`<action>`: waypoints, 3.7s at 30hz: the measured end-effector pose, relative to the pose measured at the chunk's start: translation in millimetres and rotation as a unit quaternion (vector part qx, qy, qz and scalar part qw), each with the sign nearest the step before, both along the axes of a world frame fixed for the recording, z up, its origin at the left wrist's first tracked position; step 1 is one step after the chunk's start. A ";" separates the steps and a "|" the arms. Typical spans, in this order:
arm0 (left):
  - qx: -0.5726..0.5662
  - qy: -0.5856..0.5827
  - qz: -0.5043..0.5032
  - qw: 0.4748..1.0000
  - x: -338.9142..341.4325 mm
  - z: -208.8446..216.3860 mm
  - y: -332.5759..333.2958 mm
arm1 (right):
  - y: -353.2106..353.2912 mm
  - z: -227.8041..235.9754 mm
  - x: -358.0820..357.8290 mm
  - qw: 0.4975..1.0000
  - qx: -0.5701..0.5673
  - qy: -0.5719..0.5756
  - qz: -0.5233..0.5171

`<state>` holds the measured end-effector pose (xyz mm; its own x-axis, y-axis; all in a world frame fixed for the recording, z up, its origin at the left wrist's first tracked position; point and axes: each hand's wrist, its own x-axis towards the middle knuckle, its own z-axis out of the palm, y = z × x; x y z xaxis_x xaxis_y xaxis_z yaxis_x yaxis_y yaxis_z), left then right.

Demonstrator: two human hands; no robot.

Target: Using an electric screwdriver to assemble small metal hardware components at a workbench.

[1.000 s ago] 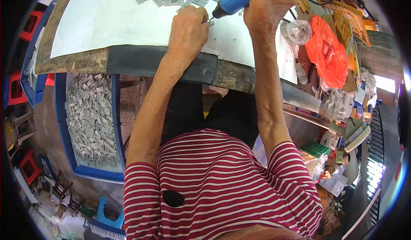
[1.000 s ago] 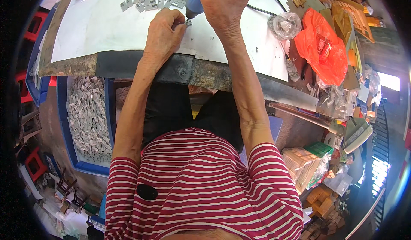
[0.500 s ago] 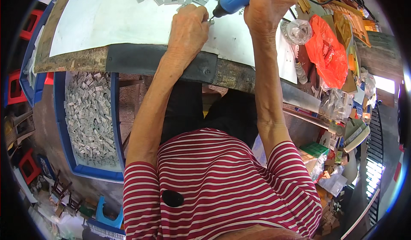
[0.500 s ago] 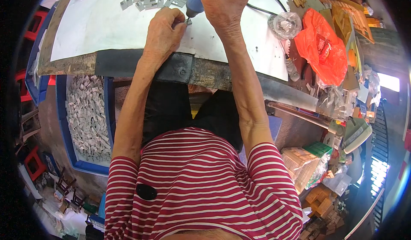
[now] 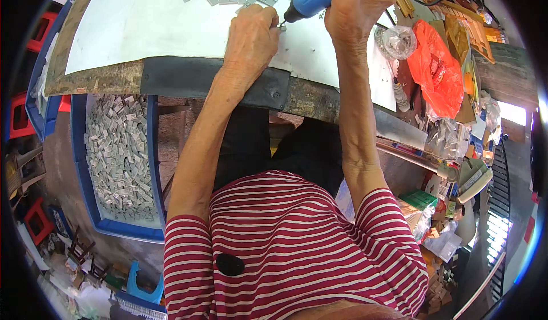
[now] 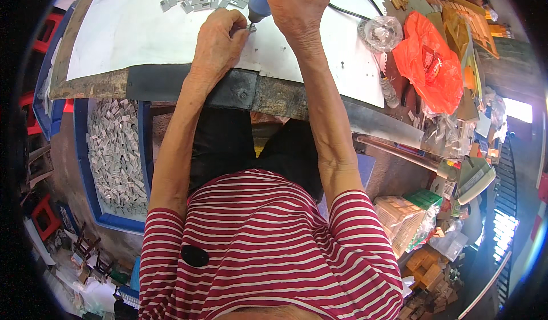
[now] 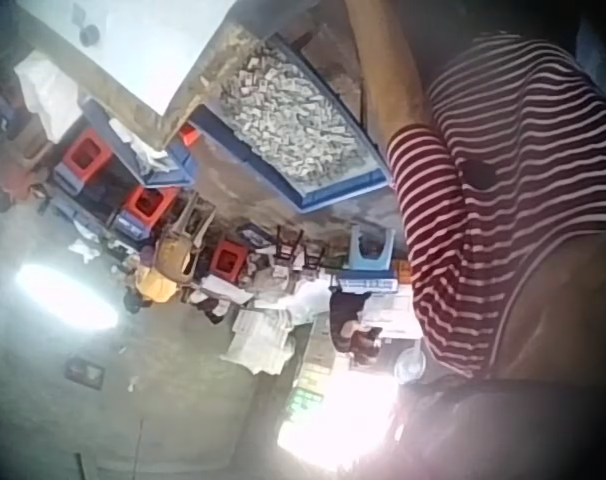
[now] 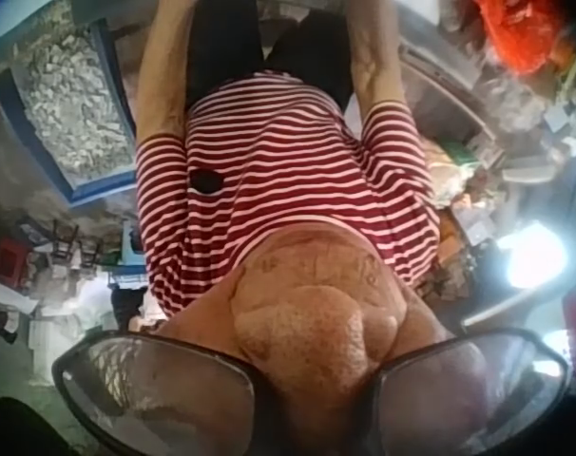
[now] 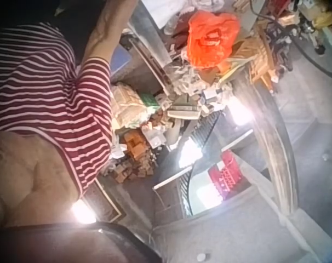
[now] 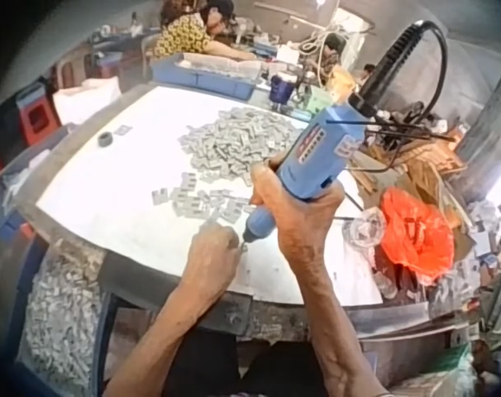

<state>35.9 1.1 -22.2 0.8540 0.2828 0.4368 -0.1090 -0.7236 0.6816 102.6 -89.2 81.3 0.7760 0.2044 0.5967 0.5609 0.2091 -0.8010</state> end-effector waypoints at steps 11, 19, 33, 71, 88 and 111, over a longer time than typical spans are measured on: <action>-0.014 0.004 0.000 1.000 0.7 -0.5 -0.6 | -0.4 3.7 -1.9 1.000 -0.013 -0.014 0.015; -0.020 0.004 0.004 1.000 0.6 -1.5 -0.9 | 1.5 3.0 -1.6 0.999 -0.028 -0.012 0.026; -0.031 0.013 0.005 0.999 0.6 -0.8 -1.3 | 3.1 0.7 -6.3 0.999 -0.032 0.018 0.012; 0.038 -0.012 -0.017 0.999 0.8 -1.9 0.1 | -17.0 -9.8 5.5 0.939 0.254 0.058 0.223; 0.023 -0.014 -0.025 0.999 -0.6 -2.3 1.3 | -27.2 -0.1 -0.9 0.982 0.155 0.043 0.095; -0.034 -0.022 -0.047 0.998 -2.5 -1.4 2.9 | -25.3 3.0 -2.6 0.979 0.175 0.067 0.081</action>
